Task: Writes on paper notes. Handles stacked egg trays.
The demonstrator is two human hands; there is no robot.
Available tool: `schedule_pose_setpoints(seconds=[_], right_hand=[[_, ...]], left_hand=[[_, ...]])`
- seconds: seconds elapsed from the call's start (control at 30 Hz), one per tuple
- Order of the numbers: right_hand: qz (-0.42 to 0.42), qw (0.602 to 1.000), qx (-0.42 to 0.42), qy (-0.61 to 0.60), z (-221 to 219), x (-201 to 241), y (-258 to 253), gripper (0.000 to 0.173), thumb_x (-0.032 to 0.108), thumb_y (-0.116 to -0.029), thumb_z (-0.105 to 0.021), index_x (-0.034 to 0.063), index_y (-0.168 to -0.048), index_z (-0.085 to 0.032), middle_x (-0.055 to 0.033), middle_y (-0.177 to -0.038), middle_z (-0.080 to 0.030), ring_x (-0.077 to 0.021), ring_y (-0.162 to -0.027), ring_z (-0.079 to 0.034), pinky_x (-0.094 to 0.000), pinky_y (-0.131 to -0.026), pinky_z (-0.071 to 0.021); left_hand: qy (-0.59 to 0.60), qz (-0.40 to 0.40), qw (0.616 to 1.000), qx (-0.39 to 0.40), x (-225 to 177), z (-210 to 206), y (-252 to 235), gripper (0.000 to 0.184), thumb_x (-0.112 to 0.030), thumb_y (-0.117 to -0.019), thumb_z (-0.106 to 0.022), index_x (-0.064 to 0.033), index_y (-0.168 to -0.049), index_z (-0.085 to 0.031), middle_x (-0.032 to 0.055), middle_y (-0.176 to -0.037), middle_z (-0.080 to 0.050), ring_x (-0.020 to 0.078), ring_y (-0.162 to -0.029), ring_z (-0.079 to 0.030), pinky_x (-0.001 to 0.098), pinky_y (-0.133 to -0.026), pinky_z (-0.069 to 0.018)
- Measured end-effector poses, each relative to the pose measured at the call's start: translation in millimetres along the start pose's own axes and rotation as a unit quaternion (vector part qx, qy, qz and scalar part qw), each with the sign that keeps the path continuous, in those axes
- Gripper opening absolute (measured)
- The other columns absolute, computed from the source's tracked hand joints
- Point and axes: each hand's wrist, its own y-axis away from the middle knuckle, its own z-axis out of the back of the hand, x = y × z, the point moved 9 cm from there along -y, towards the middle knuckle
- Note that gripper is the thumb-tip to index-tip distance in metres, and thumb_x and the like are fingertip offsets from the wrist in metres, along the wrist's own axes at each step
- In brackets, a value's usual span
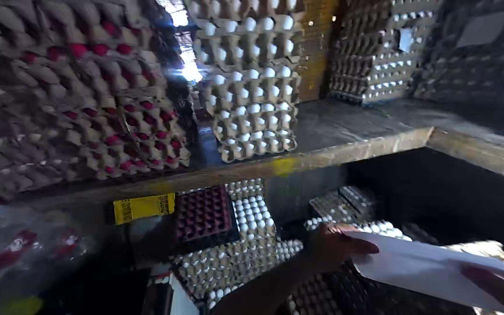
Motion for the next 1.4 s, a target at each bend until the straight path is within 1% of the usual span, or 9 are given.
schedule_pose_setpoints(seconds=[0.07, 0.17, 0.33, 0.43, 0.57, 0.67, 0.83, 1.2, 1.4], right_hand=[[0.061, 0.995, -0.071, 0.021, -22, 25, -36, 0.023, 0.015, -0.0979, -0.070, -0.0049, -0.110, -0.066, -0.0071, -0.102, -0.071, -0.0077, -0.095, -0.068, -0.0333, -0.087, -0.0599], [0.157, 0.969, -0.189, 0.023, -44, 70, -79, 0.023, 0.016, -0.1007, -0.065, -0.0025, -0.113, -0.069, -0.0074, -0.102, -0.074, -0.0062, -0.091, -0.070, -0.0276, -0.083, -0.0607], [0.306, 0.896, -0.319, 0.040, -98, 138, -120, 0.023, 0.004, -0.0990, -0.059, -0.0007, -0.117, -0.072, -0.0160, -0.115, -0.075, -0.0235, -0.106, -0.074, -0.0420, -0.090, -0.0624], [0.365, 0.862, -0.349, 0.034, -139, 142, -144, 0.024, 0.000, -0.0985, -0.058, 0.0044, -0.116, -0.075, -0.0155, -0.121, -0.074, -0.0293, -0.114, -0.072, -0.0451, -0.094, -0.0623], [0.385, 0.849, -0.360, 0.044, -181, 135, -170, 0.026, -0.001, -0.0969, -0.060, 0.0065, -0.117, -0.075, -0.0167, -0.126, -0.071, -0.0296, -0.118, -0.070, -0.0473, -0.101, -0.0597], [0.398, 0.841, -0.364, 0.044, -202, 123, -188, 0.027, -0.002, -0.0958, -0.061, 0.0076, -0.116, -0.076, -0.0163, -0.127, -0.071, -0.0296, -0.119, -0.069, -0.0485, -0.102, -0.0590], [0.431, 0.828, -0.352, 0.069, -222, 111, -207, 0.029, 0.000, -0.0967, -0.060, 0.0084, -0.121, -0.074, -0.0167, -0.130, -0.070, -0.0296, -0.125, -0.066, -0.0487, -0.107, -0.0554], [0.473, 0.826, -0.302, 0.054, -236, 127, -249, 0.028, 0.002, -0.0999, -0.055, 0.0078, -0.119, -0.075, -0.0182, -0.127, -0.071, -0.0322, -0.124, -0.067, -0.0499, -0.109, -0.0529], [0.468, 0.833, -0.284, 0.080, -249, 148, -277, 0.031, 0.003, -0.1015, -0.050, 0.0089, -0.120, -0.074, -0.0183, -0.126, -0.071, -0.0329, -0.123, -0.067, -0.0493, -0.110, -0.0523]], left_hand=[[-0.118, -0.074, 0.989, -0.054, -39, 67, -7, 0.019, -0.019, -0.0940, -0.074, 0.0002, -0.095, -0.074, 0.0064, -0.088, -0.075, 0.0116, -0.082, -0.071, 0.0332, -0.080, -0.0602], [-0.327, -0.159, 0.924, -0.120, -116, 164, -32, 0.027, -0.026, -0.0981, -0.068, -0.0073, -0.118, -0.072, 0.0023, -0.110, -0.075, 0.0104, -0.103, -0.070, 0.0354, -0.095, -0.0584], [-0.674, -0.240, 0.651, -0.253, -244, 265, -84, 0.055, -0.044, -0.0911, -0.065, -0.0158, -0.138, -0.061, 0.0101, -0.135, -0.064, 0.0300, -0.125, -0.059, 0.0533, -0.103, -0.0475], [-0.772, -0.162, 0.573, -0.221, -266, 294, -118, 0.077, -0.045, -0.0842, -0.071, -0.0153, -0.150, -0.046, 0.0199, -0.154, -0.043, 0.0465, -0.138, -0.041, 0.0660, -0.105, -0.0370], [-0.822, -0.177, 0.493, -0.225, -256, 314, -142, 0.075, -0.048, -0.0882, -0.066, -0.0185, -0.153, -0.042, 0.0214, -0.158, -0.037, 0.0485, -0.145, -0.034, 0.0708, -0.110, -0.0277], [-0.823, -0.145, 0.490, -0.248, -254, 311, -151, 0.060, -0.026, -0.0903, -0.065, -0.0201, -0.148, -0.047, 0.0230, -0.159, -0.034, 0.0508, -0.144, -0.031, 0.0729, -0.109, -0.0259], [-0.832, -0.142, 0.491, -0.215, -264, 307, -160, 0.063, -0.058, -0.0818, -0.073, -0.0202, -0.131, -0.063, 0.0242, -0.151, -0.042, 0.0530, -0.134, -0.043, 0.0778, -0.102, -0.0303], [-0.851, -0.126, 0.470, -0.197, -292, 318, -183, 0.065, -0.069, -0.0775, -0.067, -0.0246, -0.125, -0.068, 0.0201, -0.147, -0.048, 0.0486, -0.132, -0.045, 0.0720, -0.104, -0.0321], [-0.847, -0.047, 0.496, -0.188, -299, 332, -198, 0.069, -0.071, -0.0817, -0.061, -0.0263, -0.134, -0.066, 0.0181, -0.137, -0.060, 0.0431, -0.127, -0.054, 0.0703, -0.105, -0.0346]])
